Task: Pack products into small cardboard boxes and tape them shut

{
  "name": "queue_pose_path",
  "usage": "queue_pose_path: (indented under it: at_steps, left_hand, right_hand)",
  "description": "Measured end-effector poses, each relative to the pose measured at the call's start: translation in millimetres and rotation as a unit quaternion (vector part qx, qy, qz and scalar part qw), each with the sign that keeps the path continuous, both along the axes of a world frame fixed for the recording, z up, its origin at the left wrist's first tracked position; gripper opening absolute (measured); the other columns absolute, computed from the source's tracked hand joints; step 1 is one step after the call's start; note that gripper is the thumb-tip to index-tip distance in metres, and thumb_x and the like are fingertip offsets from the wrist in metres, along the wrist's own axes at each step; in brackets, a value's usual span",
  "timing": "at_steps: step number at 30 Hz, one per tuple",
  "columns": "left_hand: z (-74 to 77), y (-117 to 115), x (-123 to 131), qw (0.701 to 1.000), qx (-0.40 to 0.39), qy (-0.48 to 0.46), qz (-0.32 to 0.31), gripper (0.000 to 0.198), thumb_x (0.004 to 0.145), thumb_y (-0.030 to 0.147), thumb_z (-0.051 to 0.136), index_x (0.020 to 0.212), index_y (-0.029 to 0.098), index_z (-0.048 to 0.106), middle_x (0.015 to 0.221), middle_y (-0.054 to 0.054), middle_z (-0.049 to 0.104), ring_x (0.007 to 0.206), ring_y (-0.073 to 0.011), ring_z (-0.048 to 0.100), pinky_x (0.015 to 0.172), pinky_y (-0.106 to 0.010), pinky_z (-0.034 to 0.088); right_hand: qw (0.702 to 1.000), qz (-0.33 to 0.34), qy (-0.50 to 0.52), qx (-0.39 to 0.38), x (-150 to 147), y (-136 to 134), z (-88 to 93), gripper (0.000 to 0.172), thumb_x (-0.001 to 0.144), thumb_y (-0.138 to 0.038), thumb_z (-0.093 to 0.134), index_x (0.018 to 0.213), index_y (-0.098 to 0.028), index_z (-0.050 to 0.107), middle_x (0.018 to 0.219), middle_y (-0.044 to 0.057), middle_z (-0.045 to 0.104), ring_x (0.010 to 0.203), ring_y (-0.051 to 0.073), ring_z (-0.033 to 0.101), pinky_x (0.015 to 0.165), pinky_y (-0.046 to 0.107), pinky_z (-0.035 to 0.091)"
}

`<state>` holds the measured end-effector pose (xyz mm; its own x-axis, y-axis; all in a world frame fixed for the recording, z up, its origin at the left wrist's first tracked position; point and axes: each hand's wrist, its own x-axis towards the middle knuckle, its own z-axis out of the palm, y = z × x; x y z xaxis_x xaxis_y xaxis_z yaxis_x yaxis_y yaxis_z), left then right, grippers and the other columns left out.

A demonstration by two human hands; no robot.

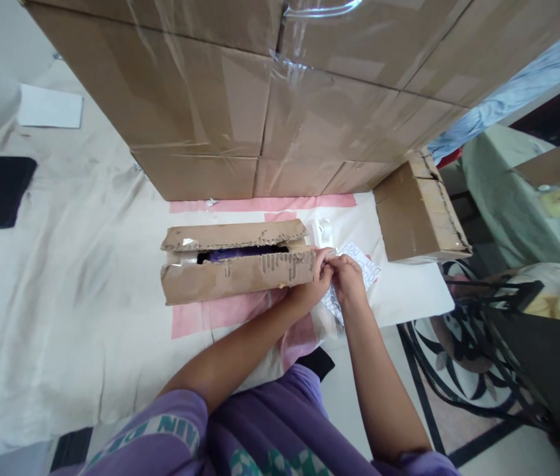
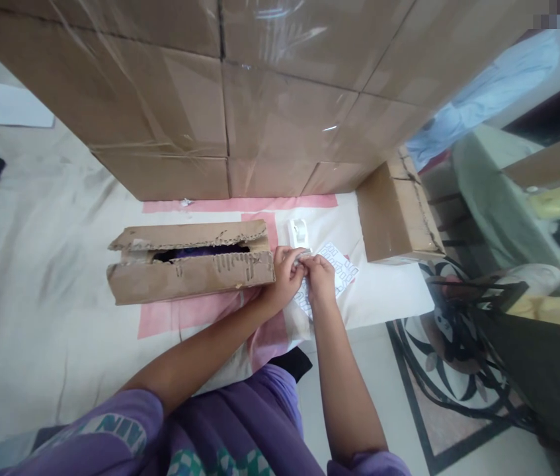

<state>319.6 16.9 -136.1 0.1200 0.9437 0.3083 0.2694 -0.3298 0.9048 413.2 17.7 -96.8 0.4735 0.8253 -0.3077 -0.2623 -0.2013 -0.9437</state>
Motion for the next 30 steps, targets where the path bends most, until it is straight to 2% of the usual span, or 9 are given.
queue_pose_path:
  at_steps: [5,10,15,23,30]
  left_hand:
    - [2.7,-3.4,0.0,1.0,0.008,0.01,-0.02,0.039,0.093,0.017,0.053,0.129,0.023,0.068,0.129,-0.011,0.058,0.123,-0.0274,0.056,0.113,-0.045,0.044]
    - [7.7,-8.4,-1.4,0.995,0.013,0.091,-0.039,0.04,0.095,0.019,0.053,0.132,0.024,0.067,0.136,-0.013,0.05,0.122,-0.0291,0.056,0.11,-0.047,0.047]
    - [14.0,-14.1,-1.6,0.99,-0.005,0.129,-0.049,0.046,0.095,0.014,0.05,0.14,0.021,0.06,0.145,-0.016,0.043,0.123,-0.0273,0.059,0.105,-0.042,0.052]
    - [20.2,-22.0,-1.8,0.981,0.005,0.188,-0.048,0.054,0.093,0.016,0.054,0.146,0.019,0.053,0.15,-0.019,0.042,0.127,-0.0322,0.06,0.095,-0.04,0.058]
    - [17.7,-22.6,-1.1,0.971,0.018,0.234,-0.042,0.058,0.093,0.017,0.054,0.151,0.017,0.048,0.153,-0.021,0.042,0.129,-0.034,0.059,0.103,-0.045,0.054]
  right_hand:
    - [1.0,-0.008,-0.001,-0.01,-0.2,-1.9,1.4,0.045,0.056,-0.022,0.076,0.054,-0.024,0.031,0.049,-0.009,0.038,0.049,0.007,0.037,0.048,0.024,0.034]
    - [1.0,-0.024,-0.01,-0.003,-0.8,-4.5,-2.8,0.041,0.054,-0.025,0.074,0.053,-0.023,0.032,0.048,-0.009,0.037,0.049,0.007,0.032,0.047,0.024,0.026]
    - [1.0,-0.016,-0.018,0.007,-0.3,-5.1,-3.9,0.041,0.056,-0.028,0.074,0.053,-0.024,0.033,0.047,-0.009,0.038,0.049,0.008,0.033,0.048,0.024,0.026]
    - [1.0,-0.008,-0.016,0.023,-1.2,-6.4,-5.9,0.037,0.055,-0.031,0.073,0.053,-0.025,0.036,0.047,-0.007,0.046,0.05,0.01,0.04,0.05,0.025,0.031]
    - [0.999,-0.011,-0.029,0.037,-1.1,-7.1,-9.8,0.037,0.055,-0.035,0.072,0.052,-0.025,0.036,0.046,-0.007,0.046,0.05,0.011,0.041,0.051,0.026,0.033]
